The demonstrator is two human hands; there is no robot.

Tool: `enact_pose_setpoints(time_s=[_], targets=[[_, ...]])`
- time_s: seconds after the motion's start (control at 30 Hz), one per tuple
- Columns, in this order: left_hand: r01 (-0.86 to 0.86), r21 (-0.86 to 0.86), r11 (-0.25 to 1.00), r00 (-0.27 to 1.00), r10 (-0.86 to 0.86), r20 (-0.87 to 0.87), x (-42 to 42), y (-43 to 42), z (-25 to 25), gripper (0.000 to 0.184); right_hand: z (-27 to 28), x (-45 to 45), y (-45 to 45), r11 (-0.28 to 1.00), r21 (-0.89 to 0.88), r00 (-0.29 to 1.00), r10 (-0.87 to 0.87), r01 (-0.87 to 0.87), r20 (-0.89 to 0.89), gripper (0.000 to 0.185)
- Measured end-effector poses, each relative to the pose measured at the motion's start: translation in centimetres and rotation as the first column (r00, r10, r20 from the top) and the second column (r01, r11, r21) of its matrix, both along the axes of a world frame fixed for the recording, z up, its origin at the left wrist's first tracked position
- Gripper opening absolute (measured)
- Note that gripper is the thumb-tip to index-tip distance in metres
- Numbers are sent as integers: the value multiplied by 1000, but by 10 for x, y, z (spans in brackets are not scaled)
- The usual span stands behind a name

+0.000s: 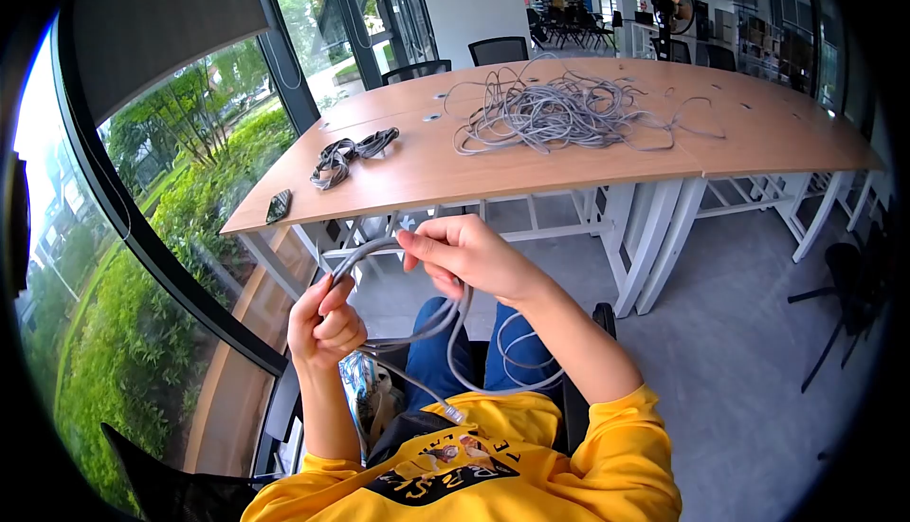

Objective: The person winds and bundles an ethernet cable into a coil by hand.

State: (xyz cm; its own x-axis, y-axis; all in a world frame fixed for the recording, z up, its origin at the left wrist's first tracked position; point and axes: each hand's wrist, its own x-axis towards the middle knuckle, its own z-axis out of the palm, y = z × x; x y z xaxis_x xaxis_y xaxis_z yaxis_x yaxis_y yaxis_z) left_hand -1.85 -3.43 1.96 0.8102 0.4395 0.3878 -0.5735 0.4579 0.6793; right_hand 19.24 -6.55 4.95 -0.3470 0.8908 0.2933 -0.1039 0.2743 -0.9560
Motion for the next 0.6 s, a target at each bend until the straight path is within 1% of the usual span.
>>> enact_pose_setpoints(time_s=[0.03, 0.1, 0.13, 0.17, 0.23, 0.27, 0.33, 0.4, 0.47, 0.5, 0.53, 0.57, 0.6], targets=[[-3, -1, 1000, 1000, 3, -2, -1, 0, 0, 31, -1, -5, -1, 1000, -1, 1000, 3, -3, -2, 36], [33, -123, 992, 995, -21, 96, -1, 1, 2, 30, -1, -12, -2, 995, -100, 996, 22, -30, -85, 34], [35, -120, 992, 995, -23, 98, 0, 2, 3, 30, 0, -12, -2, 996, -84, 999, 36, -39, -37, 36], [15, -111, 994, 997, -7, 72, 1, 2, 3, 29, 2, -10, -3, 996, -84, 999, 35, -38, -36, 36], [-28, -93, 995, 999, 30, 22, 0, 2, 3, 30, 8, -6, -7, 985, -163, 994, 74, -60, 84, 37], [13, -84, 996, 999, -10, 38, 1, 4, 2, 32, 8, -7, -7, 985, -165, 993, 75, -60, 86, 37], [23, -78, 997, 999, -20, 40, 3, 2, 5, 34, 7, -8, -9, 994, -109, 988, 40, -24, 147, 39], [32, -73, 997, 999, -29, 38, 5, 1, 7, 37, 5, -7, -6, 992, -126, 991, 42, -26, 128, 38], [-102, -54, 993, 994, 101, -29, 4, 2, 8, 39, 4, -9, -7, 989, -145, 993, 47, -32, 107, 38], [-104, -53, 993, 994, 102, -29, 3, 3, 6, 39, 7, -9, -10, 982, -184, 991, 64, -41, 119, 37], [-57, -92, 994, 998, 59, 12, 2, 5, 3, 40, 8, -9, -11, 974, -221, 988, 79, -48, 130, 37], [-8, -131, 991, 998, 15, 54, 1, 7, 2, 41, 8, -8, -11, 974, -220, 989, 76, -47, 129, 37], [14, -205, 979, 999, -5, 47, 1, 7, 2, 41, 7, -8, -12, 978, -207, 989, 59, -31, 133, 37]])
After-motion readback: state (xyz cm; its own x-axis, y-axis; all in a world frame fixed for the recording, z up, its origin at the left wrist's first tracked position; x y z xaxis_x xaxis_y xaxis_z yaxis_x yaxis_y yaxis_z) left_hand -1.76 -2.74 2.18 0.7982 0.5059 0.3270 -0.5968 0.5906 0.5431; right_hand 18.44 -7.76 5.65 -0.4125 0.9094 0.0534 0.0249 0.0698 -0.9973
